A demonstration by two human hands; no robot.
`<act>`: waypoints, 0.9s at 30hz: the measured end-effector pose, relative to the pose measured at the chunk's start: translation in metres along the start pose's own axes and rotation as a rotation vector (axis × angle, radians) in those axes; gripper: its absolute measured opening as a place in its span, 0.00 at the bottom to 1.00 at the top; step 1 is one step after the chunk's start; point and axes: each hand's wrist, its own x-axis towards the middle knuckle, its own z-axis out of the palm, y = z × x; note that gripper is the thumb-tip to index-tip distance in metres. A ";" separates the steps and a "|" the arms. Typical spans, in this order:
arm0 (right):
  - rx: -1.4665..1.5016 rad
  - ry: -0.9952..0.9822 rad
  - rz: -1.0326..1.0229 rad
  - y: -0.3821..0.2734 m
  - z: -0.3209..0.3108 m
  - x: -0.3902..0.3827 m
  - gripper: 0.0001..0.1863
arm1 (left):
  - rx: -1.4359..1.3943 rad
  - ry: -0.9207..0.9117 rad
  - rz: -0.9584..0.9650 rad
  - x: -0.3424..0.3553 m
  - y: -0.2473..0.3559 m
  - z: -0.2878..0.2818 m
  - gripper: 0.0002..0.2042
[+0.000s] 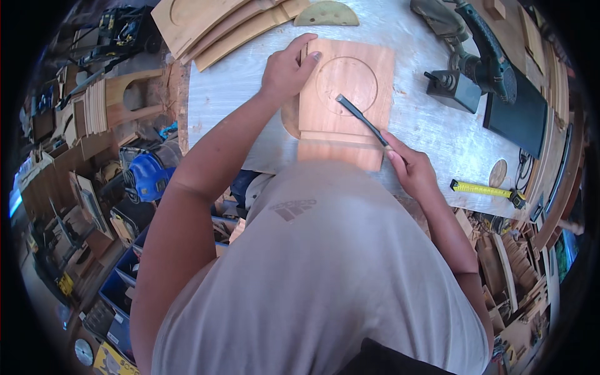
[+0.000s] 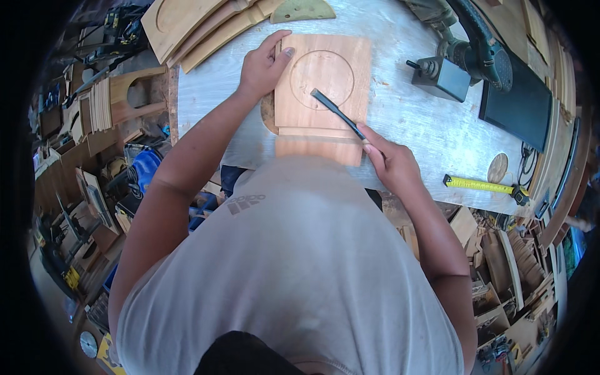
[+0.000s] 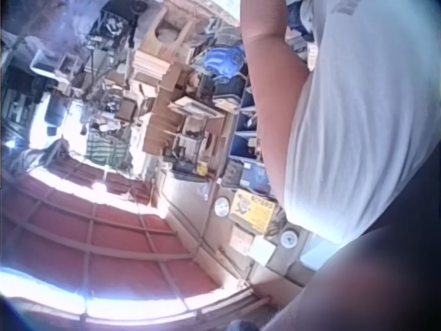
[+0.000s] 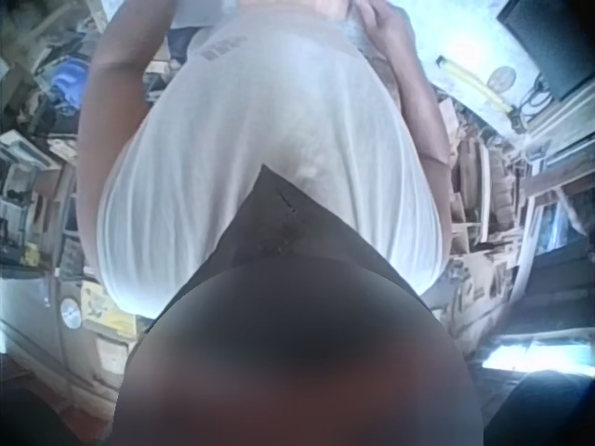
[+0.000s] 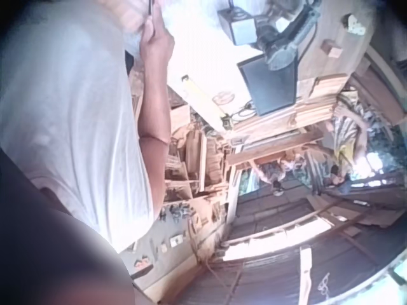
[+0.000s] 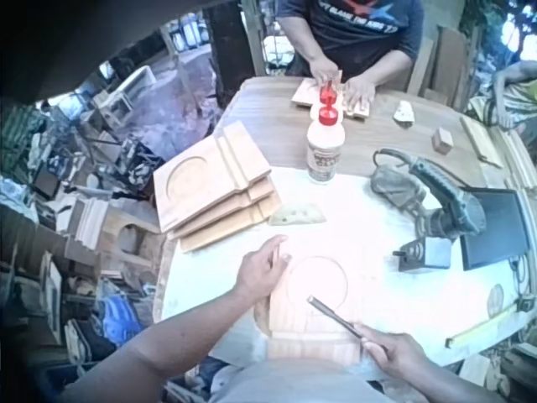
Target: Using a chisel to carve out a circular recess in a block of wood.
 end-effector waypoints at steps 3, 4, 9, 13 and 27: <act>0.030 0.009 0.004 0.000 0.000 -0.003 0.23 | -0.003 0.007 0.005 -0.002 -0.009 0.004 0.21; 0.028 -0.013 0.046 0.000 0.001 -0.003 0.23 | -0.045 0.059 0.061 -0.002 -0.008 0.004 0.21; 0.061 -0.006 0.033 -0.004 0.001 -0.002 0.22 | -0.015 0.025 -0.001 -0.001 -0.005 0.003 0.21; 0.068 -0.054 0.125 -0.011 0.002 -0.007 0.22 | -0.049 0.059 0.042 -0.003 -0.011 0.006 0.21; 0.076 0.033 -0.020 0.010 0.011 -0.004 0.22 | 0.005 0.049 0.006 -0.002 -0.004 0.004 0.21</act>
